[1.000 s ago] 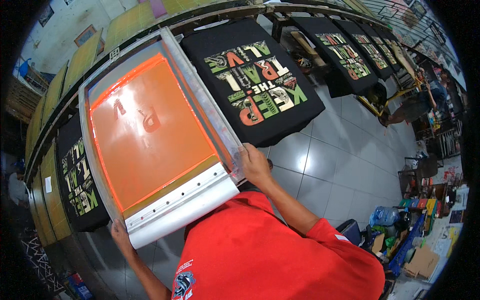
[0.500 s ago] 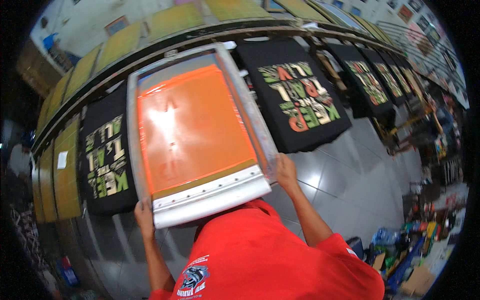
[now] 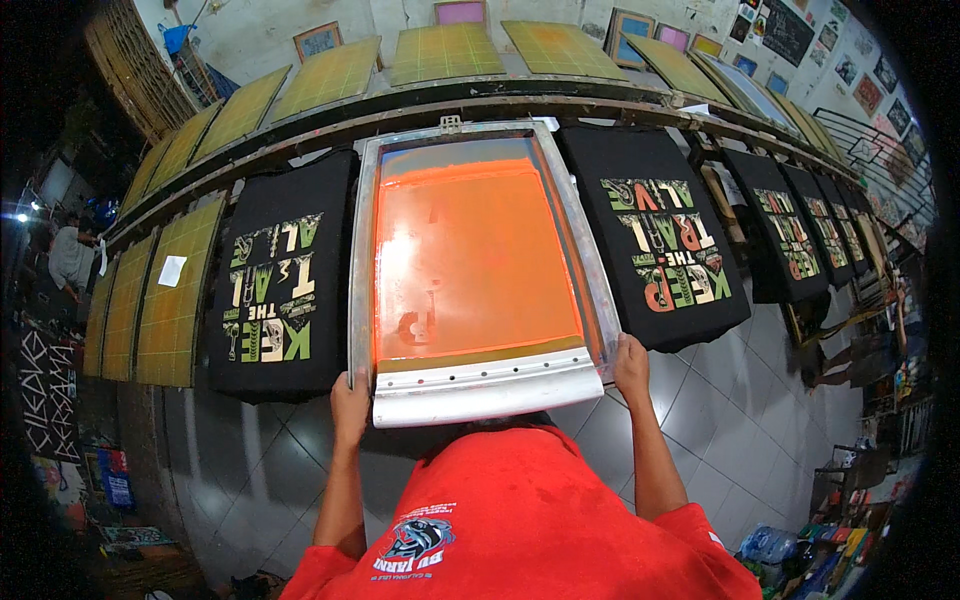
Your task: The person performs screen printing on several black t-shirts by placing a screen over each shirt and using a squeegee to spread orange ink across the stencil, repeating this process for multiple shirts on a long printing table.
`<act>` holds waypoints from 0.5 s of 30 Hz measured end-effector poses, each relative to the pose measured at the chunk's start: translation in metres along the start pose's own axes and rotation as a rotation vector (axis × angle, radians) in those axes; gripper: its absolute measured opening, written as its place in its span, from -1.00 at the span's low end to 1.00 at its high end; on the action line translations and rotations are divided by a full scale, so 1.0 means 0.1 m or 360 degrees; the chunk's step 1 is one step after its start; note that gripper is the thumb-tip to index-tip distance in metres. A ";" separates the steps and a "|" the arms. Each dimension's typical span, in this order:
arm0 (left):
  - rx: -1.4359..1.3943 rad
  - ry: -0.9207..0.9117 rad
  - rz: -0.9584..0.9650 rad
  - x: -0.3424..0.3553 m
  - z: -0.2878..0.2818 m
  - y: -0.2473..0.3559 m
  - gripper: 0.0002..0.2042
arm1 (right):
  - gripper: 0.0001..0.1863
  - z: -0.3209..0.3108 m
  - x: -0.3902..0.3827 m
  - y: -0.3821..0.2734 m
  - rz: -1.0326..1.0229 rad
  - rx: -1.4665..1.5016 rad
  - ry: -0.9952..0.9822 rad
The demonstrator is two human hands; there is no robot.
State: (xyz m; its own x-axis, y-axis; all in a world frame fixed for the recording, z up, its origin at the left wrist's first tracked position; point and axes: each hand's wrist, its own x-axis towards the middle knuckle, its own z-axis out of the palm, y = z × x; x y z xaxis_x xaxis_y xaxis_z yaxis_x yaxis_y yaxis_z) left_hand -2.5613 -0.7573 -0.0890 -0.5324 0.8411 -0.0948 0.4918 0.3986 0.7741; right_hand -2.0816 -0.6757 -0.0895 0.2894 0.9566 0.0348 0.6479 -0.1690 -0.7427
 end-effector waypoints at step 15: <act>-0.0043 -0.0016 0.0006 -0.04 0.10 -0.01 -0.58 | -0.54 0.00 0.03 0.16 0.0005 -0.0010 0.0001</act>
State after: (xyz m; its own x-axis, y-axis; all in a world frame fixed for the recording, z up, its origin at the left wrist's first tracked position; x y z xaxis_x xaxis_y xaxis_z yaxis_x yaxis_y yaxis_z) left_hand -2.5531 -0.7573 -0.0953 -0.5235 0.8464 -0.0981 0.4750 0.3855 0.7910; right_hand -2.0704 -0.6755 -0.1019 0.2921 0.9558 0.0329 0.6515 -0.1737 -0.7385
